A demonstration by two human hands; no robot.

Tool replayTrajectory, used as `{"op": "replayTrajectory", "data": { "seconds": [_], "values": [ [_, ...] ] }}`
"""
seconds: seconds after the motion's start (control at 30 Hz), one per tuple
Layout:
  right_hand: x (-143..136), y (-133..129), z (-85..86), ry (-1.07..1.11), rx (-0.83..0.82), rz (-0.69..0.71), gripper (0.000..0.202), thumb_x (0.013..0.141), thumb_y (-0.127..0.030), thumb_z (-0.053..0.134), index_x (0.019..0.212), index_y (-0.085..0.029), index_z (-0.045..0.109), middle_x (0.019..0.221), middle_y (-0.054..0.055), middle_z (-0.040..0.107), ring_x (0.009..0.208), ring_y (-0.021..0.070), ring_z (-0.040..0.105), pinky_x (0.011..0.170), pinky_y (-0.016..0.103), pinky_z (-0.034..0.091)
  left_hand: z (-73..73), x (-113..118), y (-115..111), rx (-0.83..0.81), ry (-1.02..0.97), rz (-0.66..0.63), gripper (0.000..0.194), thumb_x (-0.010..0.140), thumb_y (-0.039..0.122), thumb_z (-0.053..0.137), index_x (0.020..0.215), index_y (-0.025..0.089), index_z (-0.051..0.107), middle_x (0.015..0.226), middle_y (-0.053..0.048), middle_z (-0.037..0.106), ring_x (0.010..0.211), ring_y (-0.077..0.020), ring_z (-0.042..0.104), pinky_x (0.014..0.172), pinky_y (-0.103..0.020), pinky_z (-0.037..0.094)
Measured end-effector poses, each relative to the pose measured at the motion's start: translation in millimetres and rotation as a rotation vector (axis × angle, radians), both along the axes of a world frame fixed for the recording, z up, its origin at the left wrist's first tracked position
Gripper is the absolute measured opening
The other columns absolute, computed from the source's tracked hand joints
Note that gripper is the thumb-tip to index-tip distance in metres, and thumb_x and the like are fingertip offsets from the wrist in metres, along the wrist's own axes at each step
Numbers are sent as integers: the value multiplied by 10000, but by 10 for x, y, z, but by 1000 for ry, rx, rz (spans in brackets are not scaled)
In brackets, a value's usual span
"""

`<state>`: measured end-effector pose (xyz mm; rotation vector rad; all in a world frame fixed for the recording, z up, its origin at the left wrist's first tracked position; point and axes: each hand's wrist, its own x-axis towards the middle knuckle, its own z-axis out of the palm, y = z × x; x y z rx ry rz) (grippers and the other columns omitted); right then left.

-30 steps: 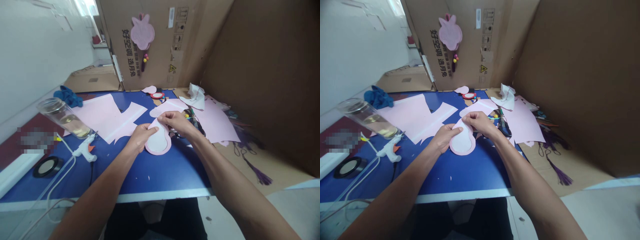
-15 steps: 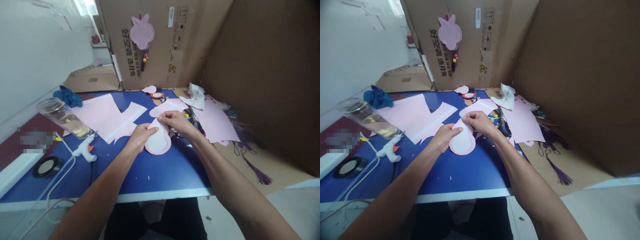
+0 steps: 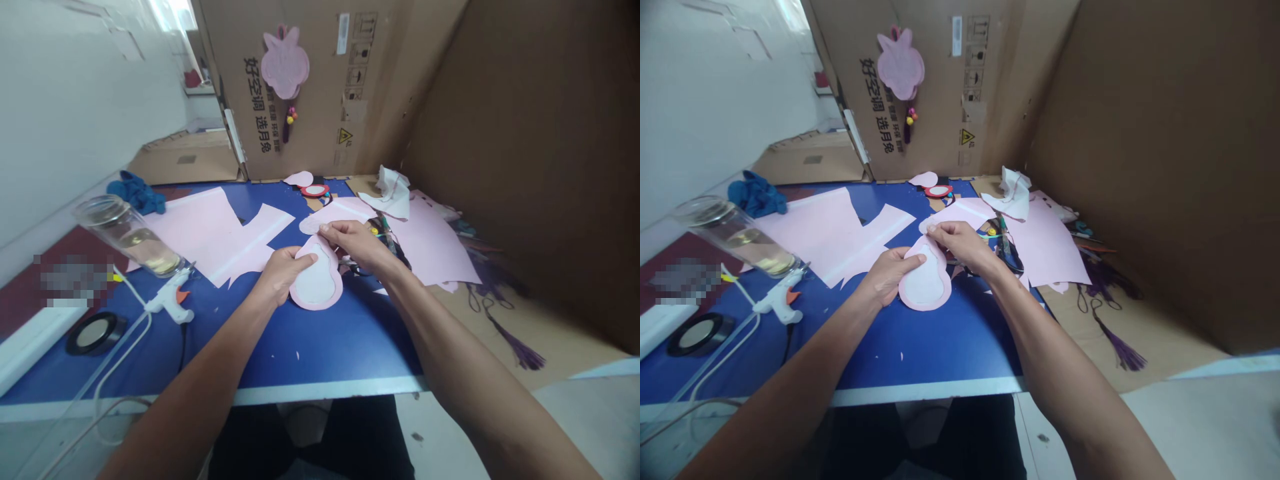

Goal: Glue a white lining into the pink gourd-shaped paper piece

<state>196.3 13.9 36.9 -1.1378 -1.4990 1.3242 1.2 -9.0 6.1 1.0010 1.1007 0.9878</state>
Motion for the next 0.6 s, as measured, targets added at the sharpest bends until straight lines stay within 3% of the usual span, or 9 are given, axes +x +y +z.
{"op": "replayTrajectory", "data": {
  "seconds": [0.27,0.4,0.6],
  "values": [
    [-8,-42,41,-40,-52,12,278,879,-471,841,873,-209,751,640,-11,580,502,124,492,369,234,408,-13,1,1,11,6,-5,259,683,335,902,813,156,768,758,-76,765,602,-187,667,579,-305,493],
    [-19,-32,7,-57,-57,-12,251,888,-461,832,887,-223,753,633,-6,594,480,144,522,327,262,459,-12,4,-5,20,10,-5,265,675,342,909,794,159,758,753,-71,758,603,-182,661,575,-300,485],
    [-23,-17,-22,-42,-66,-23,255,905,-451,829,855,-217,741,619,-8,590,453,131,522,315,242,440,-8,7,-15,12,26,-6,258,690,348,896,788,163,747,739,-62,747,591,-179,654,563,-297,478]
  ]
}}
